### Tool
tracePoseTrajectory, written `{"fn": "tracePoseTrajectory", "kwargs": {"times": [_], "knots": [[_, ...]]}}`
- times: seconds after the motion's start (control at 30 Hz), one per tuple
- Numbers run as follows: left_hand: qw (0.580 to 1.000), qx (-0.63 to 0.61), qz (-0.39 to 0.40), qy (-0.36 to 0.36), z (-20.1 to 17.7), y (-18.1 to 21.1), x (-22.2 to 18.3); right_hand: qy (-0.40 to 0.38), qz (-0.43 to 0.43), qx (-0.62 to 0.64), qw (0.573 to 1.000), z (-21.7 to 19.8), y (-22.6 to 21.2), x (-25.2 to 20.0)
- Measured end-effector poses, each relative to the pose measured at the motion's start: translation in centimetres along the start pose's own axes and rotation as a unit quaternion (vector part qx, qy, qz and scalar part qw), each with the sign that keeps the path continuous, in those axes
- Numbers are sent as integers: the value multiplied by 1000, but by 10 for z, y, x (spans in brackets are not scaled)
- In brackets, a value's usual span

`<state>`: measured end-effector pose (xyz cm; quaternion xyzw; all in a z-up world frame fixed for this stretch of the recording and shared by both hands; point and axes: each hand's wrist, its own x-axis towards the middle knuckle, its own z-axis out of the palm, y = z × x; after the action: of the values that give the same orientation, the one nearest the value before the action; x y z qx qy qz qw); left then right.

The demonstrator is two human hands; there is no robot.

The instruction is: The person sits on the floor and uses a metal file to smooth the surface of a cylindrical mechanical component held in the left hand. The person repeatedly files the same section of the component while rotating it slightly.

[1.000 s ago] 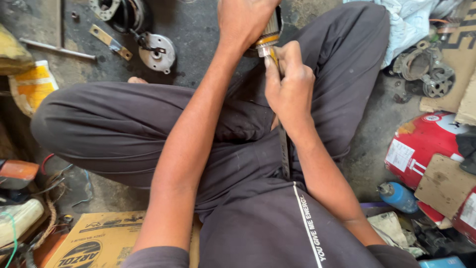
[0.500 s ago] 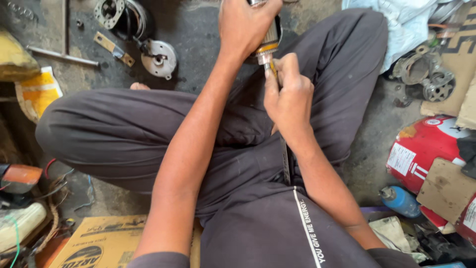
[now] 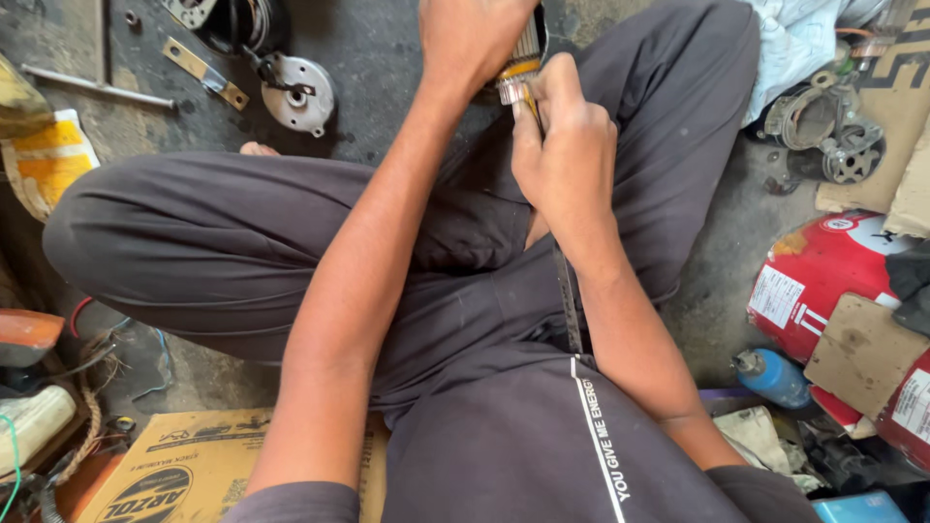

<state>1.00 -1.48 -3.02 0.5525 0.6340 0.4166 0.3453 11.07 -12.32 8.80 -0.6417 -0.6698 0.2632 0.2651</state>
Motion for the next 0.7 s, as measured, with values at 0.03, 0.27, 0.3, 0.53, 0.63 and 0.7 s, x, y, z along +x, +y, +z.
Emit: {"fn": "tracePoseTrajectory", "kwargs": {"times": [0.03, 0.27, 0.3, 0.53, 0.63, 0.7], "knots": [[1000, 7, -14, -14, 0, -1, 1, 2, -15, 7, 1000, 0, 0, -1], [999, -39, -8, 11, -1, 2, 2, -9, -4, 8, 1000, -6, -1, 4], [1000, -21, -16, -3, -2, 0, 0, -17, 7, 22, 1000, -4, -1, 3], [1000, -8, -9, 18, -4, 3, 10, -13, -19, 32, 999, 0, -4, -3], [999, -26, -15, -14, -3, -1, 2, -46, 56, 76, 994, 3, 8, -13], [999, -29, -27, -28, -8, 0, 9, -67, 95, 110, 987, -8, 17, -15]]}}
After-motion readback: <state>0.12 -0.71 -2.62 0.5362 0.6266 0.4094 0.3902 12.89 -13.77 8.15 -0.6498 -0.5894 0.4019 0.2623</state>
